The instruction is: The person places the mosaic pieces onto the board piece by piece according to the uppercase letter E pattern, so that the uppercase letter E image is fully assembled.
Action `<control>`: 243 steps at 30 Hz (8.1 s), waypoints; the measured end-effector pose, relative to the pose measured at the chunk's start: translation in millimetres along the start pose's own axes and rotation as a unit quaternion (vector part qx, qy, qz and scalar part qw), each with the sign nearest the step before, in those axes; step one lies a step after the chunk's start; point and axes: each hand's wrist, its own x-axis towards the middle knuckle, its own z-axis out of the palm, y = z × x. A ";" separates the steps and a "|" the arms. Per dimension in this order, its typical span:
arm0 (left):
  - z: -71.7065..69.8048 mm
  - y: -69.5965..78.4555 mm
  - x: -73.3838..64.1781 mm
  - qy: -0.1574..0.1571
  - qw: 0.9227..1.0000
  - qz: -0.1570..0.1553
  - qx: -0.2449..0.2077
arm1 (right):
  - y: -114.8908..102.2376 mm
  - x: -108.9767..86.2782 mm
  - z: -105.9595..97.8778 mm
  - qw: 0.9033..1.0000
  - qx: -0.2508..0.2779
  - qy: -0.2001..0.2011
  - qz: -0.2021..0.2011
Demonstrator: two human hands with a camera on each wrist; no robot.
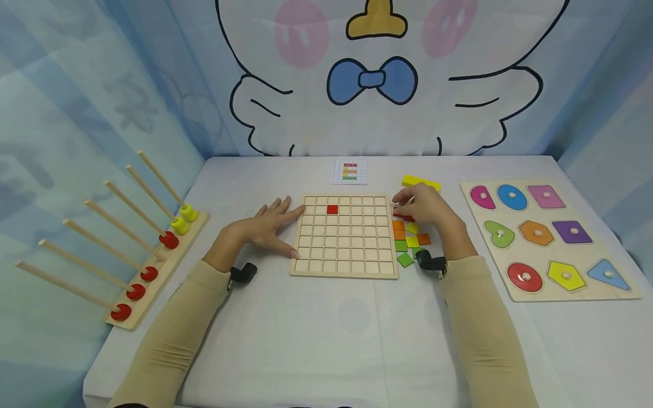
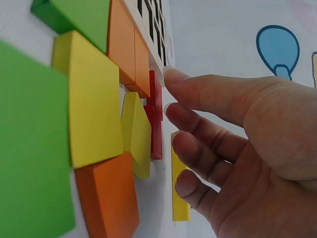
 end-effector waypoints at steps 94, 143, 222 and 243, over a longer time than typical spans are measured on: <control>-1.1 1.4 -2.1 -0.002 1.000 0.007 0.000 | -57.4 0.0 36.4 0.985 0.054 0.088 -0.139; -0.7 -3.0 -0.7 0.004 1.000 0.012 -0.003 | 16.6 -11.1 -13.9 1.000 0.013 -0.008 0.004; 0.7 -3.3 3.5 0.004 1.000 0.011 0.006 | -12.4 -2.2 15.6 0.985 0.135 0.061 -0.089; 0.1 -4.9 3.9 0.001 1.000 0.016 0.009 | -23.0 8.2 33.4 0.986 0.110 0.065 -0.104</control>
